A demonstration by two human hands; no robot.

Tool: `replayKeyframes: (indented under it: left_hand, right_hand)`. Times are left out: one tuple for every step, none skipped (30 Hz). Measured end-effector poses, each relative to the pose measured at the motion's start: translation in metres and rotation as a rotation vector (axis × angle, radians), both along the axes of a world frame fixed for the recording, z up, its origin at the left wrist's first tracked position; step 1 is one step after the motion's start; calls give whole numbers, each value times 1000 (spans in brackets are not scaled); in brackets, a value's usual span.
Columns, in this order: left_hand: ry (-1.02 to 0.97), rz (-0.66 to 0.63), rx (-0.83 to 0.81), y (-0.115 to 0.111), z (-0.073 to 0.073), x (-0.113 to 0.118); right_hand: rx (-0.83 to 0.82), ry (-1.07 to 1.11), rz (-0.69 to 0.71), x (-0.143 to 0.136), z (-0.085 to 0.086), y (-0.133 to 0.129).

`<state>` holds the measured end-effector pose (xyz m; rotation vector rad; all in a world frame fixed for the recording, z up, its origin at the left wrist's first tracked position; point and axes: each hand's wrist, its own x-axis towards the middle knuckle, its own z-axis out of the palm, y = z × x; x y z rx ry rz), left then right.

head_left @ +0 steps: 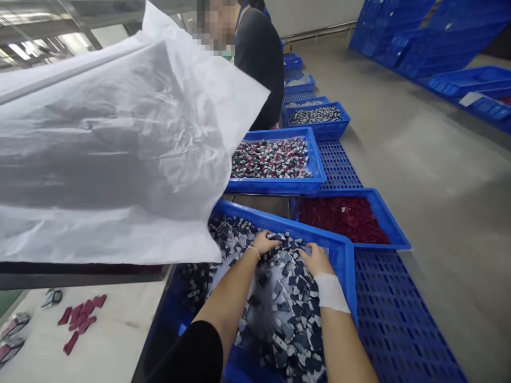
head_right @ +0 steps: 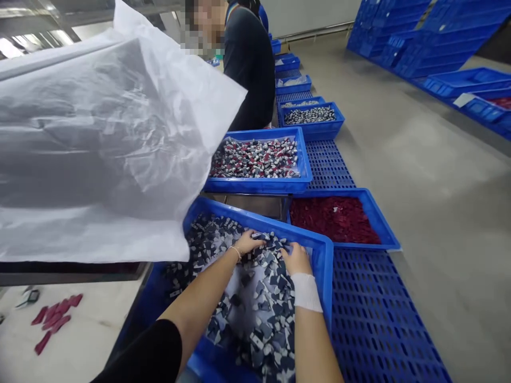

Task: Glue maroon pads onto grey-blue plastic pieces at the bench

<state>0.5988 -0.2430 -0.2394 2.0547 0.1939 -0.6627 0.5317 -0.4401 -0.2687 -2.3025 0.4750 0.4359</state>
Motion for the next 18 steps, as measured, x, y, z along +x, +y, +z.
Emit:
replayKeyframes:
  left_hand:
    - [22, -33, -9, 0, -1, 2]
    - [44, -68, -22, 1, -1, 3]
    - [62, -101, -37, 3, -2, 4]
    - [73, -128, -53, 4, -2, 4]
    - [79, -151, -70, 6, -3, 4]
    - [79, -168, -87, 8, -3, 3]
    - [76, -176, -101, 11, -4, 2]
    - [69, -175, -110, 13, -6, 1]
    - [61, -165, -114, 14, -7, 0]
    - [51, -146, -113, 15, -9, -1]
    - [42, -121, -108, 15, -10, -1]
    - [33, -93, -101, 15, -12, -1]
    - [27, -68, -94, 14, -14, 0]
    - [23, -48, -90, 12, -15, 1]
    - [21, -36, -87, 9, -17, 2]
    - [21, -32, -87, 7, -17, 4]
    - [20, -33, -87, 4, -18, 5]
    - [16, -37, -88, 2, -18, 6]
  right_hand:
    - [-5, 8, -20, 5, -2, -2]
    - [0, 16, -31, 9, -5, -2]
    - [12, 24, -36, 14, -8, -1]
    - [28, 31, -39, 19, -11, 0]
    - [43, 39, -44, 23, -13, 3]
    - [56, 49, -53, 28, -15, 5]
    - [66, 60, -63, 32, -17, 8]
    - [74, 70, -74, 35, -19, 11]
    - [84, 77, -82, 38, -20, 14]
    - [95, 76, -84, 39, -21, 17]
    - [109, 68, -79, 40, -21, 20]
    - [125, 54, -70, 40, -21, 23]
    - [142, 37, -60, 40, -21, 25]
    - [157, 20, -51, 40, -20, 28]
    - [172, 4, -45, 40, -20, 30]
    - [185, -10, -42, 40, -19, 32]
    - [196, -23, -42, 40, -19, 34]
    - [205, -33, -42, 41, -19, 35]
